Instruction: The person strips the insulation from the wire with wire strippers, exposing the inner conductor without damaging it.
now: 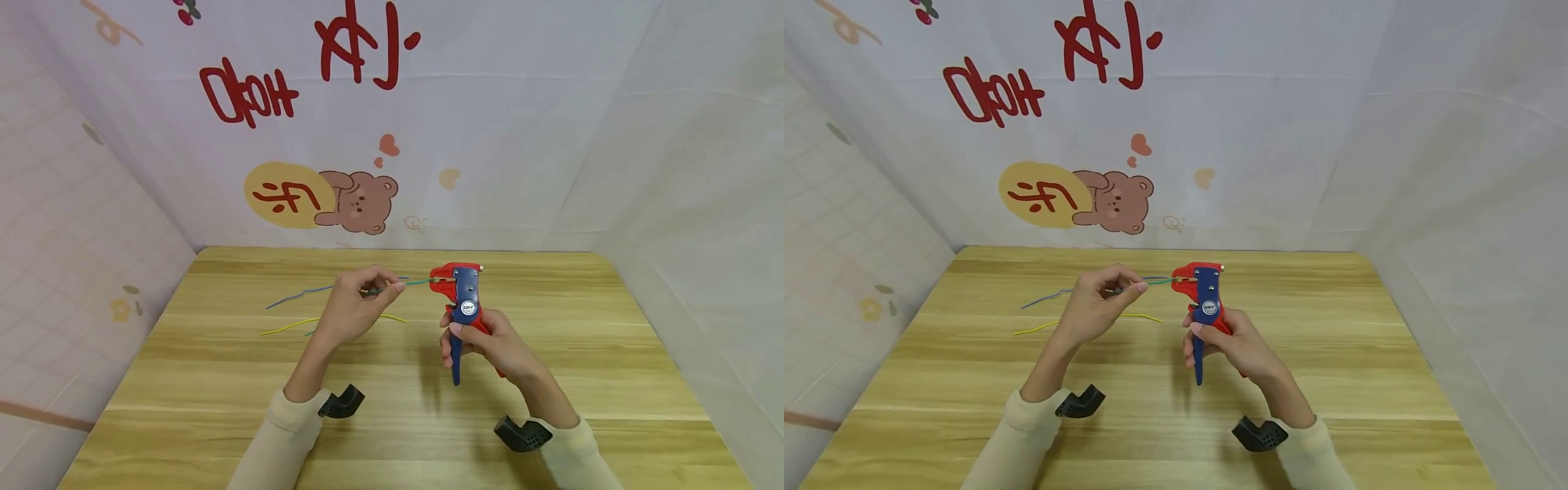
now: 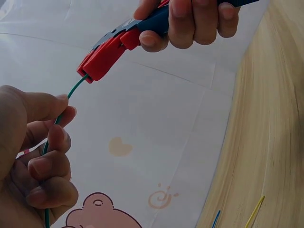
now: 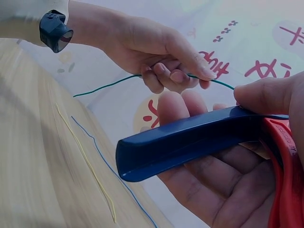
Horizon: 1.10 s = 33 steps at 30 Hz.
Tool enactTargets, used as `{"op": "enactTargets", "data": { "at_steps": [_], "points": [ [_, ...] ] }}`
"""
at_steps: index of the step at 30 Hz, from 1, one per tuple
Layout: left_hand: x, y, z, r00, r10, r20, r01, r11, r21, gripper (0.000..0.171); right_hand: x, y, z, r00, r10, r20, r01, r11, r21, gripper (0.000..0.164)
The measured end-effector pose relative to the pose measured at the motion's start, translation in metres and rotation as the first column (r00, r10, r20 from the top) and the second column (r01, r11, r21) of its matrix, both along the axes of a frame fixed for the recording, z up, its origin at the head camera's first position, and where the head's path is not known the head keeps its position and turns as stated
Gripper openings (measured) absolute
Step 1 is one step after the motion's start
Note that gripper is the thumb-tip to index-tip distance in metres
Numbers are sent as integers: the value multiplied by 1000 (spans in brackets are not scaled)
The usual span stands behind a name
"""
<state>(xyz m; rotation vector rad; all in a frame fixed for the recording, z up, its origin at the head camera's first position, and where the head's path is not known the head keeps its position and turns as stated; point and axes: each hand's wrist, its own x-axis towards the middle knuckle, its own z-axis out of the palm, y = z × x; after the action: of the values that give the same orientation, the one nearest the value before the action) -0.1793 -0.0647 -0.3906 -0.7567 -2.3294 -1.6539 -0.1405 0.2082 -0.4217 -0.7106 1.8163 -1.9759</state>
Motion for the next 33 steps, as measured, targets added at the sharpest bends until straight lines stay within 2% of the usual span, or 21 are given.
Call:
{"op": "enactTargets", "data": {
  "at_steps": [11,33],
  "points": [
    [0,4,2,999,-21,-29,21,1000,8,8,0,0,0,1000,24,-11,-24,999,-21,17],
    [0,4,3,999,-35,-31,36,999,8,5,2,-4,1,998,63,-22,-64,997,-38,17]
  ]
}}
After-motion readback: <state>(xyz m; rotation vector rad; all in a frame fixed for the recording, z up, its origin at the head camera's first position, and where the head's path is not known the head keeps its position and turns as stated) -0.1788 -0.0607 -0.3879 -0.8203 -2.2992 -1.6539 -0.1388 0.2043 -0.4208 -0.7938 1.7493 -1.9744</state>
